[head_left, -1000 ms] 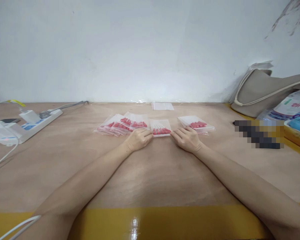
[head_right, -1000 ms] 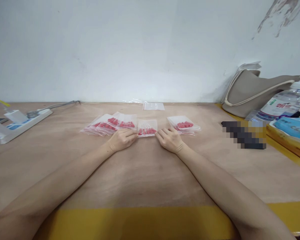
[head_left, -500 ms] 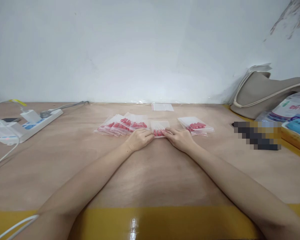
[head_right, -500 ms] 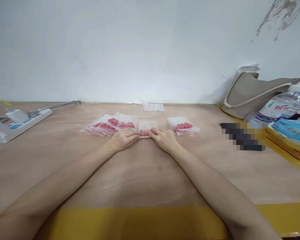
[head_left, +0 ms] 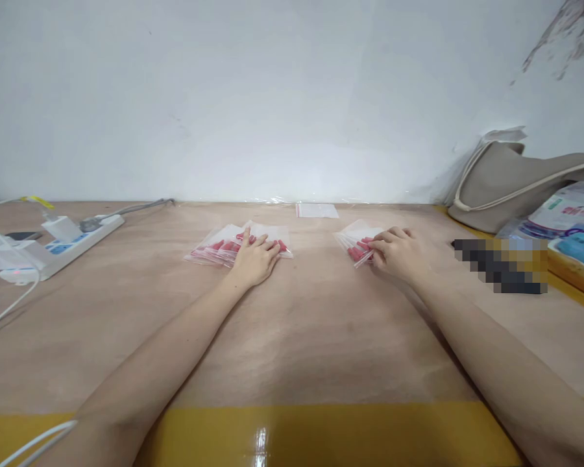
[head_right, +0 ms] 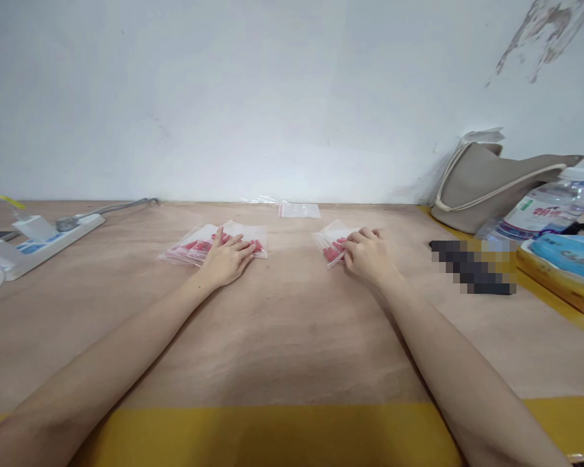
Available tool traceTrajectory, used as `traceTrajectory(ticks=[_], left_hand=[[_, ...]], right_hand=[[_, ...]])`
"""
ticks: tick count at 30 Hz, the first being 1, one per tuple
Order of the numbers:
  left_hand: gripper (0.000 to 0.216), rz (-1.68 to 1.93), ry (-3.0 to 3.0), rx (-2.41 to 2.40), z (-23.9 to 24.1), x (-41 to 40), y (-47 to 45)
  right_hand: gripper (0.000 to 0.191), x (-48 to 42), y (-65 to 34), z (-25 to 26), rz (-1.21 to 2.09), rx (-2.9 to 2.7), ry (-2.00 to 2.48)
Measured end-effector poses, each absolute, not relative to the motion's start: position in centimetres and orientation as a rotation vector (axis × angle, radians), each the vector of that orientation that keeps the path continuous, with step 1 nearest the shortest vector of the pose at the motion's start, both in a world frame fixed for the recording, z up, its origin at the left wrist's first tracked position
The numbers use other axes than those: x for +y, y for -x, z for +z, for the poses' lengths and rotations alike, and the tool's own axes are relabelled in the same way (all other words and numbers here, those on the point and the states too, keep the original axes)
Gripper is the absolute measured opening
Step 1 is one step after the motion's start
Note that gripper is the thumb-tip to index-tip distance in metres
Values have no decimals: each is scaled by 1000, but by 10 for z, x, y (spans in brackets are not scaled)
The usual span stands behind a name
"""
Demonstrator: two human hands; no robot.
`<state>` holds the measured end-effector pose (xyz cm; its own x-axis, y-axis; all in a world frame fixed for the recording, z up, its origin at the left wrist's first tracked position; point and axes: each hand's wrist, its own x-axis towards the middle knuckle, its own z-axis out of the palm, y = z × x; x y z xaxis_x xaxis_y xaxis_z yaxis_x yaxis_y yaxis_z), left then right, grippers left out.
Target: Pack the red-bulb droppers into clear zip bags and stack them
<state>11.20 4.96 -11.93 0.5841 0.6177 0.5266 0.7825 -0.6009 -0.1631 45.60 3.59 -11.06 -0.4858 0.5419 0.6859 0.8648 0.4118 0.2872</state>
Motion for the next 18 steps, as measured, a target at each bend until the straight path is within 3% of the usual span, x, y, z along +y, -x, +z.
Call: traceTrajectory(ticks=[6, 10, 13, 18], left_hand=[[24, -637, 2544, -1125, -124, 43, -137], [36, -708, 2589, -1138, -131, 38, -154], [44, -775, 2575, -1151, -133, 39, -149], [36, -803, 2574, -1071, -130, 44, -122]], right_hand=[[22, 18, -409, -107, -716, -2180, 1065], [25, 19, -369, -114, -574, -2399, 944], [21, 29, -356, -119, -660, -2480, 955], [21, 46, -349, -125, -816, -2516, 952]])
